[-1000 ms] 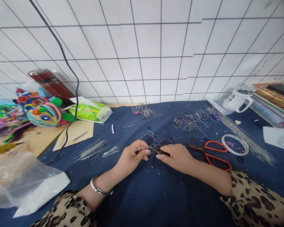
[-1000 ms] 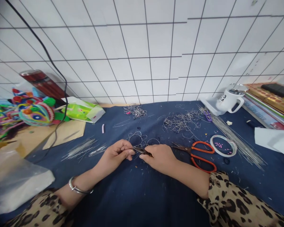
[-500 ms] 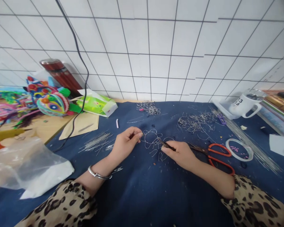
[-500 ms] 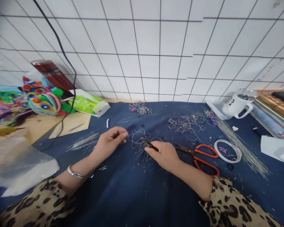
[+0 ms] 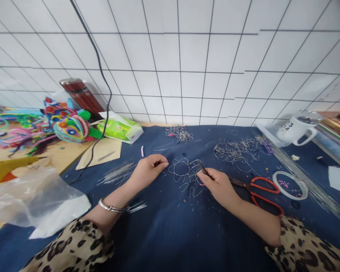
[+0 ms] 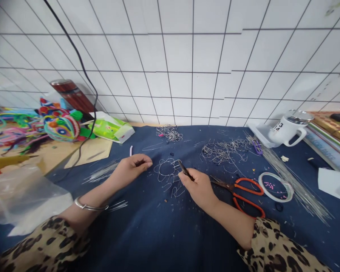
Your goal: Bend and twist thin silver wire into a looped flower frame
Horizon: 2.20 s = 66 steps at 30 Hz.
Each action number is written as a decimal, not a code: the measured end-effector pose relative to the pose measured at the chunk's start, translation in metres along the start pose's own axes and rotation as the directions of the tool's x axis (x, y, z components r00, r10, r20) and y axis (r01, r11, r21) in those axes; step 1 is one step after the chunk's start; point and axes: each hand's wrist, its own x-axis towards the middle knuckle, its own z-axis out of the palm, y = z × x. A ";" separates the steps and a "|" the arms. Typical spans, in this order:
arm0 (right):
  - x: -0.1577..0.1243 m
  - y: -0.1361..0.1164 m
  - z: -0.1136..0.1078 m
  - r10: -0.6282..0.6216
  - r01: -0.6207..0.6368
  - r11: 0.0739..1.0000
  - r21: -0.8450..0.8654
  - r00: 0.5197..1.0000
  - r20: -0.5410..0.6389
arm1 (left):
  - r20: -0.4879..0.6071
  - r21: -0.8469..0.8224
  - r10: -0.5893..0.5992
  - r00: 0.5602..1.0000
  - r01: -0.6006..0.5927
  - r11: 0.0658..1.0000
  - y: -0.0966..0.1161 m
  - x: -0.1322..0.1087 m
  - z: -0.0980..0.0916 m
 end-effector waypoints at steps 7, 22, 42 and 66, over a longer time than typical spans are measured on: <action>0.000 0.001 0.000 0.011 -0.011 0.998 0.068 1.000 -0.001 | 0.246 0.062 0.189 0.950 -0.211 0.976 0.024 0.022 -0.021; 0.006 -0.003 -0.004 0.025 -0.026 0.998 0.048 0.999 0.030 | 0.512 -0.137 0.461 0.725 -0.461 0.877 0.022 0.087 0.032; 0.006 -0.007 -0.004 0.077 -0.079 0.996 0.043 0.996 0.054 | 0.542 0.021 0.093 0.835 -0.124 0.992 -0.014 0.071 0.002; 0.006 -0.003 -0.003 0.052 -0.053 0.998 0.013 0.997 0.059 | 0.500 0.028 0.500 0.707 -0.591 0.807 -0.001 0.061 0.005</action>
